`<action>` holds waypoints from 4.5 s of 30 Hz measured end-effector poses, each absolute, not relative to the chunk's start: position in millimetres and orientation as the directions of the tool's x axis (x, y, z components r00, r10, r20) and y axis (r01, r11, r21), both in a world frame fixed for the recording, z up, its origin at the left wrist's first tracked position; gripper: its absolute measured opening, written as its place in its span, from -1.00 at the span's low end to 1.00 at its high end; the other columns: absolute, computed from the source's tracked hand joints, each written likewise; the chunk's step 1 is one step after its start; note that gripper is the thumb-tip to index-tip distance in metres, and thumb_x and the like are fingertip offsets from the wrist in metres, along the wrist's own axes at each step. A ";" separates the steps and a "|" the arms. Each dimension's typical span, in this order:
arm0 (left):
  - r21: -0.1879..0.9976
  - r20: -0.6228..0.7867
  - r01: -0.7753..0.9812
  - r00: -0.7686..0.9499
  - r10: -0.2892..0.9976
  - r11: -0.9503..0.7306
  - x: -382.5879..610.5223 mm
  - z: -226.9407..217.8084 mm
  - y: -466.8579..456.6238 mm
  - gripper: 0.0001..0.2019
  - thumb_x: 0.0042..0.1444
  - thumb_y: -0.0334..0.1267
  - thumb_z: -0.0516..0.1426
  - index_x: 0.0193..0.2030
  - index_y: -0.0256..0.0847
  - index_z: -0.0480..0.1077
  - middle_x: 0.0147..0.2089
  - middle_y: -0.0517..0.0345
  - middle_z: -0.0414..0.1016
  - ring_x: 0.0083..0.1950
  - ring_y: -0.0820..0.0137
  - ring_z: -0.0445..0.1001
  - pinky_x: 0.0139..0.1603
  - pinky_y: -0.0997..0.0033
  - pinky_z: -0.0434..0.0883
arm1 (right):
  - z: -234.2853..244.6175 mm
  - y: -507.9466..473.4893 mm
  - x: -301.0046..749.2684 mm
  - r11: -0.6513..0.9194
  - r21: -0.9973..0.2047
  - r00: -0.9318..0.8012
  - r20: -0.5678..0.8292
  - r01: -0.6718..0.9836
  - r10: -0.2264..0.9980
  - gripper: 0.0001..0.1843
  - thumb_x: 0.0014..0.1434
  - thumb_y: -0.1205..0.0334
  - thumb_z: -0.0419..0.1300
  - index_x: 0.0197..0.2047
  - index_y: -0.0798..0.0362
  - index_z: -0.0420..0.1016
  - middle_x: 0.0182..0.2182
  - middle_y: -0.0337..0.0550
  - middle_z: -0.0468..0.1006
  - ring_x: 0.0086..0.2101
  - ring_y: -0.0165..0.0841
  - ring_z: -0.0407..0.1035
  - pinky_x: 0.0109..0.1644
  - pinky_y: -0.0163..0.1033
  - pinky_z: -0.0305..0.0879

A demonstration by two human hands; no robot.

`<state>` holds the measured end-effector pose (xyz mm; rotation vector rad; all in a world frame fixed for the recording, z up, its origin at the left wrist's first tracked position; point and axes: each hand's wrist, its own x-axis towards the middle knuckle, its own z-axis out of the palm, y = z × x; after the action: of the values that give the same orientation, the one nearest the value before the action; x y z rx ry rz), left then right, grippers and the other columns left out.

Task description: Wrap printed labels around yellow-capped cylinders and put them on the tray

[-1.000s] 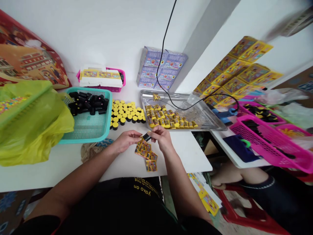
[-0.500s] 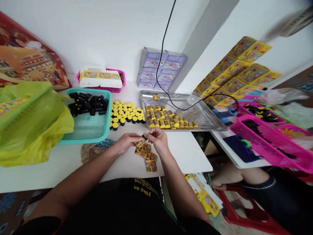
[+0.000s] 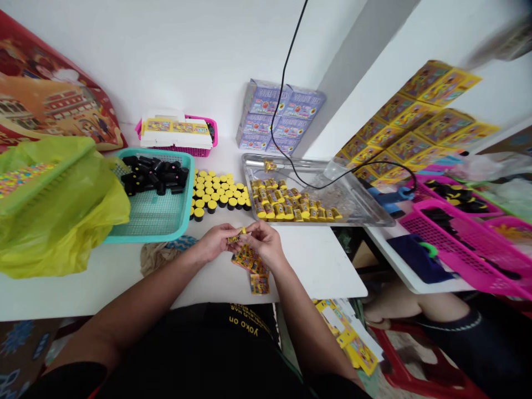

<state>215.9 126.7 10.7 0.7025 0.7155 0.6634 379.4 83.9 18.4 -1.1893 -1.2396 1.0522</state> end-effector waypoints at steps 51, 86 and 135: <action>0.474 -0.450 -0.569 0.500 0.740 0.672 217.9 16.2 124.2 -0.95 0.11 -0.36 0.25 -0.30 -0.29 0.50 -0.33 0.11 0.52 -0.37 0.51 0.45 -0.25 0.49 0.39 | 22.4 83.2 367.6 0.492 -0.442 -0.221 0.534 0.750 0.816 -0.73 0.29 0.20 0.13 0.03 -0.04 0.49 -0.32 -0.08 0.50 -0.28 -0.26 0.42 -0.19 -0.17 0.42; 0.528 -0.418 -0.543 0.503 0.757 0.653 220.2 21.8 118.6 -0.85 0.12 -0.25 0.26 -0.27 -0.33 0.50 -0.36 0.10 0.51 -0.40 0.48 0.44 -0.26 0.44 0.37 | 6.3 77.2 366.5 0.518 -0.499 -0.121 0.629 0.694 0.768 -0.69 0.26 0.18 0.20 0.07 -0.02 0.46 -0.27 -0.11 0.56 -0.26 -0.28 0.43 -0.17 -0.13 0.44; 0.606 -0.480 -0.462 0.436 0.761 0.647 223.2 17.7 115.3 -0.79 0.05 -0.21 0.31 -0.39 -0.33 0.46 -0.43 0.10 0.49 -0.43 0.46 0.43 -0.30 0.44 0.35 | -1.1 83.8 372.5 0.597 -0.581 -0.072 0.680 0.554 0.729 -0.73 0.19 0.22 0.29 -0.02 -0.02 0.55 -0.38 -0.16 0.52 -0.35 -0.34 0.42 -0.27 -0.21 0.41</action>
<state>223.2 115.3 17.7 0.4180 0.8074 0.7891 372.5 83.8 -1.1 -1.0580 -1.7447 0.2026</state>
